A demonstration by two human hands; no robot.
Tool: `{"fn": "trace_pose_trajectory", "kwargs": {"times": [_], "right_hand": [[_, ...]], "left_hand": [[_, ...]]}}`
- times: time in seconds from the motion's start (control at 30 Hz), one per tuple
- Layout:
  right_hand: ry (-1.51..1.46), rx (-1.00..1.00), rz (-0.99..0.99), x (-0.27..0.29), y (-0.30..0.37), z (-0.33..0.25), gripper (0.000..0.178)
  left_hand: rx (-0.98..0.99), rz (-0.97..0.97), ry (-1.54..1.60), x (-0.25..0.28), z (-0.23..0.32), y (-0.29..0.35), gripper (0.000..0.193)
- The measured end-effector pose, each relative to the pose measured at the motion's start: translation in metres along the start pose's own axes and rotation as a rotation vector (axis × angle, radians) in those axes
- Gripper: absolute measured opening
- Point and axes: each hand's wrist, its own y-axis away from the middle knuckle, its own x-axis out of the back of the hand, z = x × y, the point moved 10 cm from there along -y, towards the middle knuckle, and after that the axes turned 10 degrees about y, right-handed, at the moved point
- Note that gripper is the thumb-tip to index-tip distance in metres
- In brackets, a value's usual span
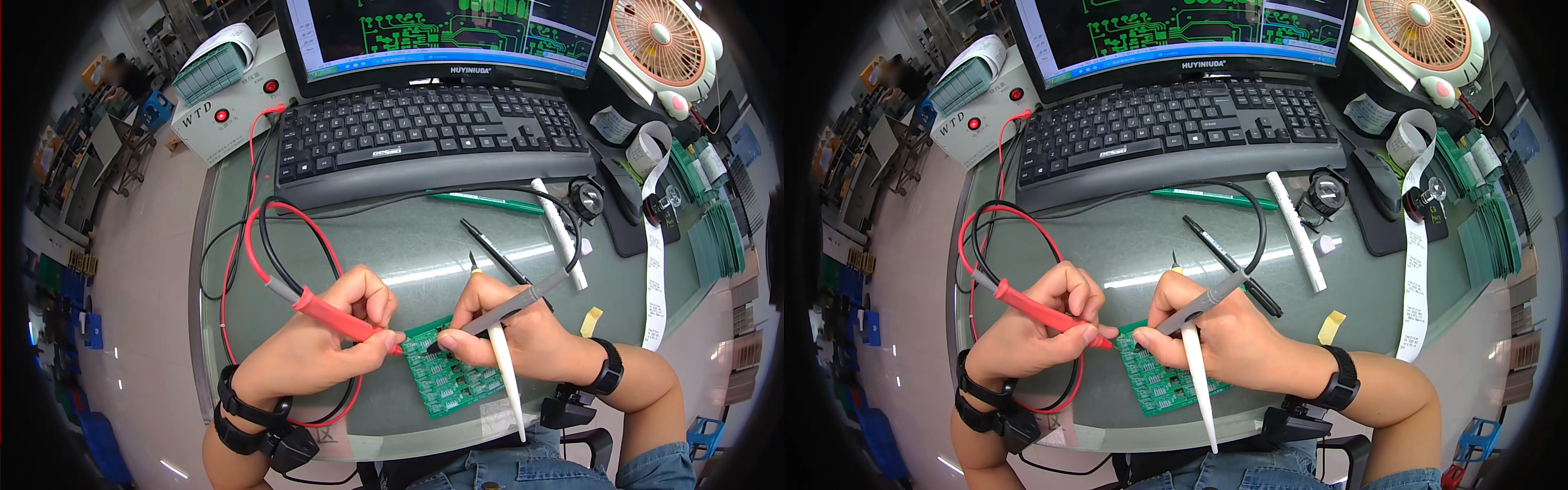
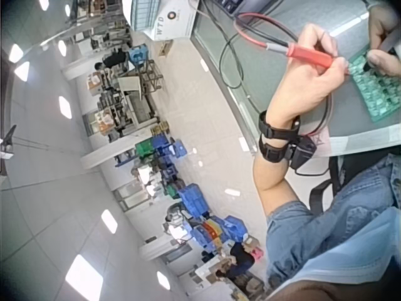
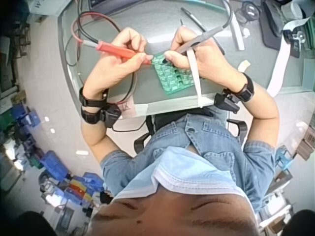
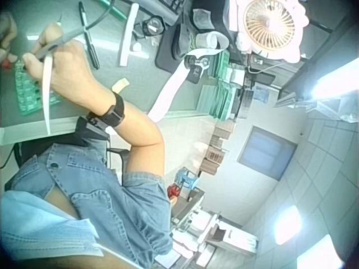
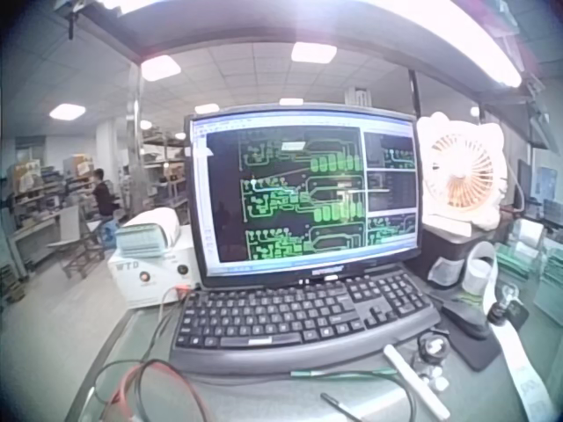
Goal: Testing and inspecting printed circuit boards using a multimeter and technical probes at a workstation.
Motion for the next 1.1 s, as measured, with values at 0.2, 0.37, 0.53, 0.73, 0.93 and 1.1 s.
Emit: {"fn": "trace_pose_trajectory", "kwargs": {"times": [0.2, 0.37, 0.53, 0.73, 0.93, 1.1], "right_hand": [[0.022, 0.005, -0.004, -0.001, -0.001, -0.001, 0.028], [0.046, -0.039, -0.026, 0.003, -0.004, -0.001, 0.026], [-0.006, -0.027, -0.11, -0.009, -0.023, -0.019, 0.033], [0.16, -0.039, -0.008, 0.067, -0.034, -0.018, 0.028], [0.746, -0.153, 0.412, 0.206, -0.033, 0.062, 0.018], [0.915, -0.17, 0.345, 0.191, -0.043, 0.08, 0.019]], "left_hand": [[-0.009, -0.008, -0.037, 0.002, 0.003, 0.002, 0.023], [-0.02, -0.031, 0.019, -0.008, 0.008, 0.002, 0.022], [0.001, 0.001, -0.024, -0.009, 0.006, 0.004, 0.034], [0.004, 0.016, -0.087, -0.007, 0.006, 0.006, 0.025], [-0.052, -0.048, -0.056, -0.016, 0.015, 0.001, 0.02], [-0.063, -0.04, -0.026, -0.008, 0.008, 0.009, 0.02]]}}
